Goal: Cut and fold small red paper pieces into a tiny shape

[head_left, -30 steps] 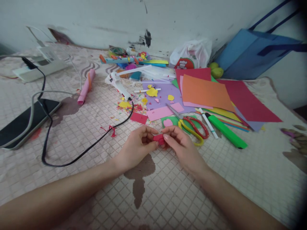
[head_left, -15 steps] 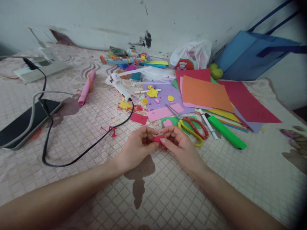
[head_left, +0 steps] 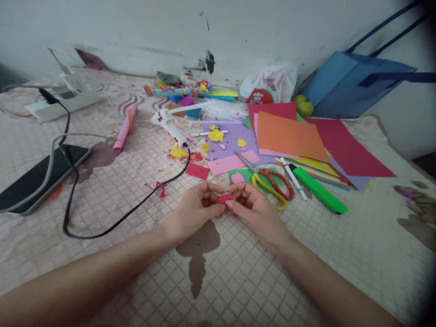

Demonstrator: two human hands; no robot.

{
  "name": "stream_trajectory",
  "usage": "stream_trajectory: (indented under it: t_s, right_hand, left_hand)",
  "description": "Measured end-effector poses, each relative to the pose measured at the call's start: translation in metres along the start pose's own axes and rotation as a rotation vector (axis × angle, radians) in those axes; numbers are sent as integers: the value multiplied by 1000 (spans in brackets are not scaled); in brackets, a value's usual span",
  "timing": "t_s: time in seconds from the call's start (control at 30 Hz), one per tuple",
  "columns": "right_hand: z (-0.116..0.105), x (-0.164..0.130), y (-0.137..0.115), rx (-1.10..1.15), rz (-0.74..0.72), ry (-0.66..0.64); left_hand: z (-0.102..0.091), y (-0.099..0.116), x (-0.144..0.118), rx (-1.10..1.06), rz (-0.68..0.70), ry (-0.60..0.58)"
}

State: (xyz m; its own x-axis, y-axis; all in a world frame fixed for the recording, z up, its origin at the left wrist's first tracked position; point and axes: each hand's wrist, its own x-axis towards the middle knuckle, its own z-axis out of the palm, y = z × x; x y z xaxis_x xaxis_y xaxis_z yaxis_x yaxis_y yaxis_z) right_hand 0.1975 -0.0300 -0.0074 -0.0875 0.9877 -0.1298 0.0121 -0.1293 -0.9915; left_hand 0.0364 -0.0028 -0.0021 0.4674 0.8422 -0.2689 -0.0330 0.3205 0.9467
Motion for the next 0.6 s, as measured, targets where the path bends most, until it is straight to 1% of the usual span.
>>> stream_trajectory:
  t_s: [0.1, 0.2, 0.37, 0.5, 0.6]
  right_hand:
    - [-2, 0, 1, -14, -5, -13]
    - [-7, 0, 2, 15, 16, -36]
    - [-9, 1, 1, 72, 71, -81]
    - [-5, 0, -1, 88, 56, -52]
    - [-7, 0, -2, 49, 51, -17]
  left_hand:
    - [-1, -1, 1, 41, 3, -47]
    - [-3, 0, 3, 32, -15, -77]
    - [-2, 3, 3, -37, -22, -68]
    - [-1, 1, 3, -83, 1, -33]
    - [-3, 1, 3, -46, 0, -80]
